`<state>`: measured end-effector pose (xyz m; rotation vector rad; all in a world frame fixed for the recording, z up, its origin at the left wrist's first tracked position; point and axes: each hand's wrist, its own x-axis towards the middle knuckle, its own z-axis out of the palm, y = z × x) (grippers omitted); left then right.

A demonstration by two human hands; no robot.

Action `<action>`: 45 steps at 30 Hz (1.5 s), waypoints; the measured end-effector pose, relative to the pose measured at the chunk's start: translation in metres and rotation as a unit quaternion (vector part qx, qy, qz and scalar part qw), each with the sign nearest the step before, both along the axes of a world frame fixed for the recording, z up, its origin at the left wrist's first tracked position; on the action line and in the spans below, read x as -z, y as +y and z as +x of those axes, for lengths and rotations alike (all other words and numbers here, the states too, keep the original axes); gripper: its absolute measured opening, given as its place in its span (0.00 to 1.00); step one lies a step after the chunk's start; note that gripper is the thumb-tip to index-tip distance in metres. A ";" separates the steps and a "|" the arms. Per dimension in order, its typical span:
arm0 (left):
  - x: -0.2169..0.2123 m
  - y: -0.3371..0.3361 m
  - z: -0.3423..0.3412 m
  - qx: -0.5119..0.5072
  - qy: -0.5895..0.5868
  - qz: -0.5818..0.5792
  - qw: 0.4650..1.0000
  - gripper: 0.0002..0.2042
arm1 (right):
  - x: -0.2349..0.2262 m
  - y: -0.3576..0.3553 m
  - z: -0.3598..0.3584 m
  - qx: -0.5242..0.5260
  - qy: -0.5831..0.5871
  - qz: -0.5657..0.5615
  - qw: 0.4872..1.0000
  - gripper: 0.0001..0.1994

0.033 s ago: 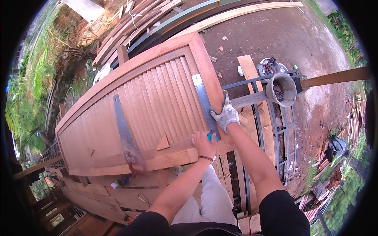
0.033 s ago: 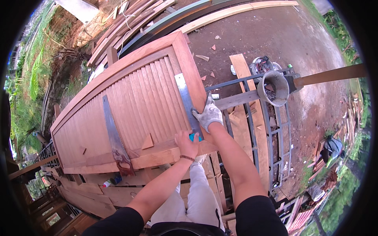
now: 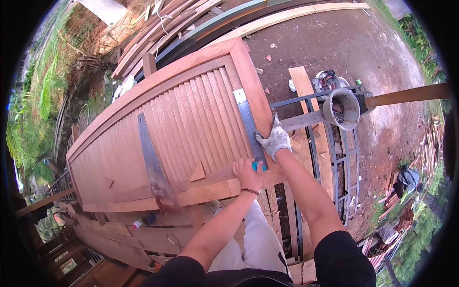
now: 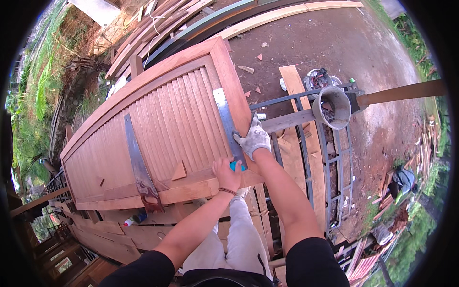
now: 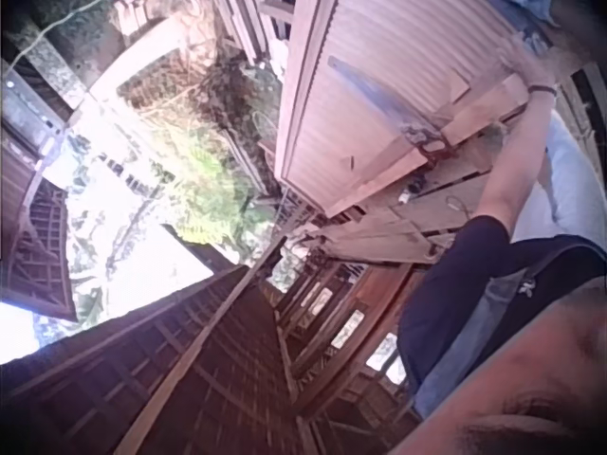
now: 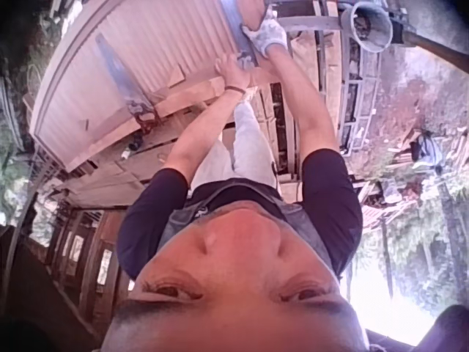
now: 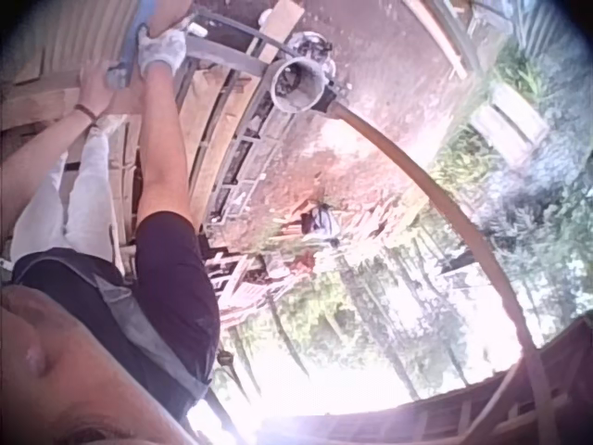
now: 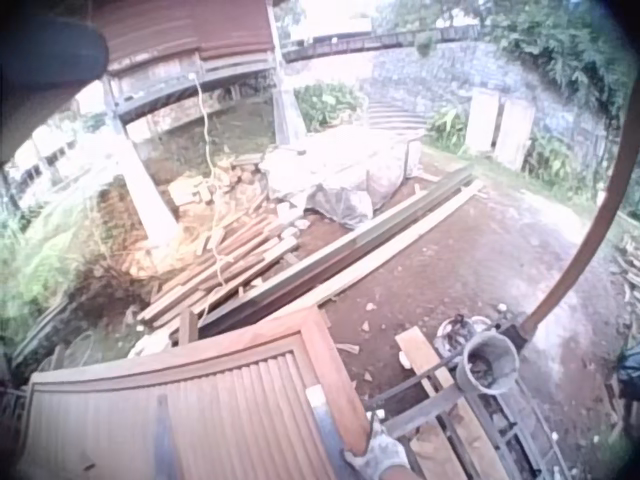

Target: The person aligns a wooden slat panel on a workbench, applies wood glue to a frame piece, and secures it with a nail gun. They use a metal ruler and a blue sanding block to check alignment and smooth edges during the process.

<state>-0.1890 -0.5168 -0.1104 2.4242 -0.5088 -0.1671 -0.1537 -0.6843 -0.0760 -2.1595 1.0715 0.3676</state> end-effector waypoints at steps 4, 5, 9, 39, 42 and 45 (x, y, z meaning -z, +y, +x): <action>-0.001 0.000 0.001 -0.006 0.009 -0.001 1.000 0.13 | 0.004 0.001 -0.001 -0.014 0.018 -0.009 1.000 0.55; -0.001 0.000 0.000 -0.005 0.006 -0.004 1.000 0.13 | 0.006 0.000 -0.003 -0.015 0.009 -0.019 1.000 0.55; 0.004 -0.007 0.005 -0.004 -0.006 -0.020 1.000 0.13 | 0.011 -0.006 0.002 -0.014 -0.010 -0.035 0.999 0.54; 0.010 -0.003 0.006 0.003 0.031 0.005 1.000 0.12 | 0.023 -0.009 -0.005 0.012 -0.049 -0.008 0.999 0.51; 0.010 -0.003 0.006 0.005 0.024 -0.012 1.000 0.12 | 0.035 -0.010 -0.011 0.014 -0.077 0.000 0.997 0.51; 0.004 -0.002 0.008 -0.002 0.048 0.003 0.999 0.12 | 0.029 -0.010 -0.009 0.021 -0.084 0.028 0.996 0.50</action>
